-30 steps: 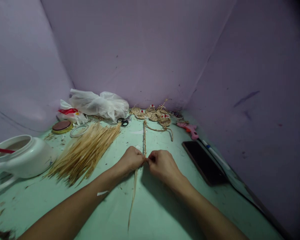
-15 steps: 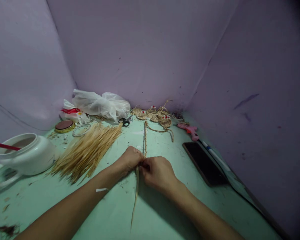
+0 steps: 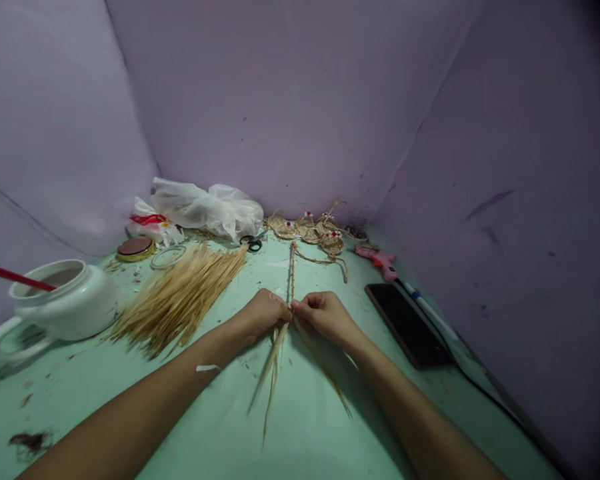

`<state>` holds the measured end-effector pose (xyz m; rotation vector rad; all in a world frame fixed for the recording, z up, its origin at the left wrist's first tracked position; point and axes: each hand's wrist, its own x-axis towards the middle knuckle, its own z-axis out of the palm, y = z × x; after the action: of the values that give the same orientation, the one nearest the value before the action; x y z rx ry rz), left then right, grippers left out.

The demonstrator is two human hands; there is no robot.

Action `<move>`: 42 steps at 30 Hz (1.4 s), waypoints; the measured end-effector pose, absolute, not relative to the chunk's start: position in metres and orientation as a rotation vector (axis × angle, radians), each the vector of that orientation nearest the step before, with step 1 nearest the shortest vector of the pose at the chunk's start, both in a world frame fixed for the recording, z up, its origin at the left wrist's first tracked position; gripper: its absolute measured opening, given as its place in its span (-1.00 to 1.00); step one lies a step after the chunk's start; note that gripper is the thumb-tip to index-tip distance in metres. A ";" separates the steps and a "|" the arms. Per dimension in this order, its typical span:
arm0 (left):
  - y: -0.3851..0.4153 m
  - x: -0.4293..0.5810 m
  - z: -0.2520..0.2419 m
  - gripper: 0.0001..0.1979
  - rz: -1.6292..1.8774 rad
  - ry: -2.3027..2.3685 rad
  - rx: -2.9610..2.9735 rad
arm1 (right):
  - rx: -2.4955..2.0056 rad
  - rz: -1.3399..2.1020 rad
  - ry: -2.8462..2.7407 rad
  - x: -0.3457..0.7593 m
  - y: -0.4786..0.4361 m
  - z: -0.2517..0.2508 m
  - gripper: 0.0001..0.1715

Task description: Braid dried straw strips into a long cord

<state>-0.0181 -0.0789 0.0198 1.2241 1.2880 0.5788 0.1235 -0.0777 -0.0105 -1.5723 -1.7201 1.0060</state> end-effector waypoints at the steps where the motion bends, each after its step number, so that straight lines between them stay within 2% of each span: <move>1: -0.079 -0.018 0.020 -0.80 0.576 1.290 1.216 | -1.576 0.988 -1.727 0.123 -0.078 -0.013 -0.56; 6: -0.082 -0.018 0.027 -0.87 0.544 1.273 1.215 | -1.607 0.961 -1.600 0.125 -0.073 -0.016 -0.59; 11: -0.080 -0.018 0.027 -0.89 0.540 1.272 1.204 | -1.560 1.178 -1.333 0.125 -0.069 -0.017 -0.71; 15: -0.079 -0.019 0.022 -0.92 0.549 1.260 1.199 | -1.494 1.285 -1.324 0.120 -0.072 -0.016 -0.76; 21: -0.080 -0.019 0.024 -0.85 0.538 1.268 1.207 | -1.502 1.353 -1.310 0.115 -0.078 -0.010 -0.80; 33: -0.076 -0.019 0.020 -0.95 0.520 1.258 1.188 | -1.511 1.142 -1.551 0.118 -0.076 -0.022 -0.74; 42: -0.078 -0.019 0.022 -0.91 0.544 1.237 1.210 | -1.524 1.121 -1.552 0.116 -0.077 -0.019 -0.74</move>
<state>-0.0187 -0.0782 0.0223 1.2099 1.2370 0.5443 0.1158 -0.0770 -0.0191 -1.5241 -1.5517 1.1215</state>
